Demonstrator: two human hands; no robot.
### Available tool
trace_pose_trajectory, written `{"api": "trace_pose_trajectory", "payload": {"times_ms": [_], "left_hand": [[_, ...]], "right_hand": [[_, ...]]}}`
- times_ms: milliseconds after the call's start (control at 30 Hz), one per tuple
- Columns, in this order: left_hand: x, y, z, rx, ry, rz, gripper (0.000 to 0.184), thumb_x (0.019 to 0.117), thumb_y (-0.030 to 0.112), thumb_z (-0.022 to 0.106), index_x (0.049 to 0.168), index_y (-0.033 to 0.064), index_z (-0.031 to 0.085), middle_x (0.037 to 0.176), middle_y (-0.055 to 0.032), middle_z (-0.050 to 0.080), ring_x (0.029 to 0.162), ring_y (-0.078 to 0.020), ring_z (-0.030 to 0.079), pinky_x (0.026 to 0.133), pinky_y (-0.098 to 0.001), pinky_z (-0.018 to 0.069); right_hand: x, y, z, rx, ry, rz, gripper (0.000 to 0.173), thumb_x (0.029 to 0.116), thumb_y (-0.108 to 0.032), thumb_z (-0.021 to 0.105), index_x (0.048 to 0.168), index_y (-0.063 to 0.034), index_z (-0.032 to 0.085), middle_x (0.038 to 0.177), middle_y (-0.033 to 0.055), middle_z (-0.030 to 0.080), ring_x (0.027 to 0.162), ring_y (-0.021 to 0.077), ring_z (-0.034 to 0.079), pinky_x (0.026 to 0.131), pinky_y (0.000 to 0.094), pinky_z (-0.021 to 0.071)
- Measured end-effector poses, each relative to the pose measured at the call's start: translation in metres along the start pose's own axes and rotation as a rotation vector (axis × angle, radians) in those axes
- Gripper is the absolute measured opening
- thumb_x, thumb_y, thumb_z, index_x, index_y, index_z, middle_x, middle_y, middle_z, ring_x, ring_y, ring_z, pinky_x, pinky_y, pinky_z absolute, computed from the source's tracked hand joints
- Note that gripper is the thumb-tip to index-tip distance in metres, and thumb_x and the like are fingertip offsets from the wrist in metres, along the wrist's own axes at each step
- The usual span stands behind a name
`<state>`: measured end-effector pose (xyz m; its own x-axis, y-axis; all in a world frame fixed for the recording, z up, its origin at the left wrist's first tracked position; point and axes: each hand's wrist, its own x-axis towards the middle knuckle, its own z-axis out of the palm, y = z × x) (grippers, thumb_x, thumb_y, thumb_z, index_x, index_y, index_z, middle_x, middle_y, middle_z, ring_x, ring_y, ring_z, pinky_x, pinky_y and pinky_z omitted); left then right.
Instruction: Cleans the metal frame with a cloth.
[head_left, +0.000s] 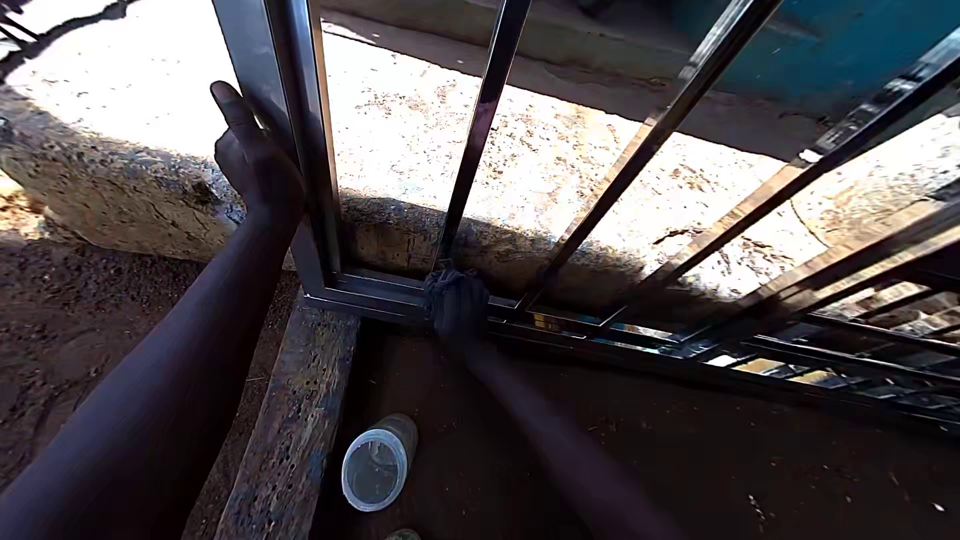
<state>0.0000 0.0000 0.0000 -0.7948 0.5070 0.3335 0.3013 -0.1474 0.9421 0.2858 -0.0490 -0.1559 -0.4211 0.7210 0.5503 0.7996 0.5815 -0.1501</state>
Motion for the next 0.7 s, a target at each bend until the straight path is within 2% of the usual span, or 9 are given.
{"api": "trace_pose_trajectory", "payload": {"times_ms": [100, 133, 200, 267, 333, 367, 467, 567, 700], "left_hand": [[0.003, 0.002, 0.0, 0.019, 0.011, 0.02, 0.07, 0.1089, 0.05, 0.013, 0.079, 0.0085, 0.061, 0.073, -0.0015, 0.063, 0.076, -0.0152, 0.068, 0.074, -0.045, 0.055], [0.003, 0.001, 0.0, 0.048, 0.011, 0.021, 0.071, 0.1085, 0.051, 0.013, 0.08, 0.0081, 0.061, 0.074, -0.0025, 0.064, 0.078, -0.0166, 0.068, 0.075, -0.0466, 0.0543], [0.002, 0.0, 0.002, 0.115, 0.017, -0.001, 0.073, 0.1072, 0.054, 0.012, 0.078, 0.0084, 0.06, 0.073, -0.0033, 0.062, 0.079, -0.019, 0.066, 0.075, -0.0488, 0.0515], [0.002, 0.001, 0.002, 0.148, 0.028, -0.016, 0.073, 0.1069, 0.055, 0.011, 0.074, 0.0099, 0.058, 0.07, -0.0022, 0.06, 0.077, -0.019, 0.065, 0.073, -0.0486, 0.0502], [0.003, 0.001, 0.001, 0.137, 0.028, -0.014, 0.072, 0.1075, 0.054, 0.011, 0.072, 0.0112, 0.056, 0.067, -0.0008, 0.058, 0.073, -0.018, 0.064, 0.071, -0.0472, 0.0505], [0.005, 0.001, 0.001, 0.115, 0.019, -0.01, 0.071, 0.1079, 0.053, 0.011, 0.071, 0.0115, 0.055, 0.066, -0.0004, 0.057, 0.071, -0.0171, 0.063, 0.069, -0.0458, 0.0509], [0.006, -0.003, 0.0, 0.049, 0.017, -0.023, 0.071, 0.1082, 0.054, 0.011, 0.07, 0.0117, 0.054, 0.064, -0.0002, 0.056, 0.067, -0.0159, 0.063, 0.067, -0.0436, 0.0516], [0.009, 0.0, 0.001, 0.073, 0.022, -0.015, 0.074, 0.1076, 0.055, 0.011, 0.074, 0.0106, 0.059, 0.07, -0.0021, 0.062, 0.075, -0.018, 0.066, 0.071, -0.0471, 0.0527], [0.002, 0.003, 0.002, 0.131, 0.013, -0.014, 0.072, 0.1082, 0.052, 0.011, 0.08, 0.0124, 0.064, 0.077, 0.0002, 0.066, 0.084, -0.0156, 0.068, 0.077, -0.0466, 0.0514]], "right_hand": [[-0.027, 0.046, -0.026, -0.127, -0.144, -0.081, 0.028, 0.0891, -0.019, 0.068, 0.114, -0.0079, 0.075, 0.133, 0.0175, 0.065, 0.122, 0.0426, 0.061, 0.089, 0.0622, 0.0524], [-0.03, 0.049, -0.031, -0.18, -0.179, -0.049, 0.034, 0.0912, -0.029, 0.065, 0.115, -0.007, 0.075, 0.135, 0.0185, 0.063, 0.124, 0.043, 0.06, 0.091, 0.0635, 0.0501], [-0.025, 0.027, -0.021, -0.24, -0.213, 0.073, 0.073, 0.0943, -0.065, 0.049, 0.12, -0.0007, 0.071, 0.134, 0.0245, 0.062, 0.126, 0.0452, 0.056, 0.103, 0.067, 0.0402], [-0.004, -0.018, 0.002, -0.228, -0.22, 0.209, 0.102, 0.0811, -0.086, 0.046, 0.121, 0.0051, 0.068, 0.131, 0.0285, 0.062, 0.129, 0.0471, 0.054, 0.116, 0.0656, 0.028], [0.007, -0.044, 0.011, -0.197, -0.287, 0.284, 0.098, 0.0812, -0.078, 0.056, 0.128, 0.0082, 0.063, 0.137, 0.0309, 0.058, 0.134, 0.0485, 0.049, 0.119, 0.0635, 0.0244], [0.004, -0.039, 0.008, -0.157, -0.279, 0.243, 0.093, 0.0866, -0.076, 0.052, 0.127, 0.0061, 0.064, 0.137, 0.0286, 0.058, 0.134, 0.0469, 0.05, 0.118, 0.0631, 0.027], [-0.018, 0.024, -0.016, -0.108, -0.285, -0.041, 0.059, 0.1037, -0.052, 0.042, 0.123, -0.0047, 0.07, 0.138, 0.0175, 0.062, 0.131, 0.0383, 0.055, 0.11, 0.0603, 0.039], [-0.024, 0.063, -0.031, -0.178, -0.234, -0.166, 0.041, 0.0996, -0.031, 0.049, 0.113, -0.0015, 0.074, 0.128, 0.0185, 0.068, 0.119, 0.0373, 0.065, 0.103, 0.0567, 0.0479], [0.005, 0.025, -0.002, -0.045, -0.138, -0.014, 0.019, 0.0899, -0.016, 0.062, 0.085, -0.0005, 0.073, 0.091, 0.0171, 0.069, 0.089, 0.038, 0.066, 0.081, 0.0556, 0.05]]}}
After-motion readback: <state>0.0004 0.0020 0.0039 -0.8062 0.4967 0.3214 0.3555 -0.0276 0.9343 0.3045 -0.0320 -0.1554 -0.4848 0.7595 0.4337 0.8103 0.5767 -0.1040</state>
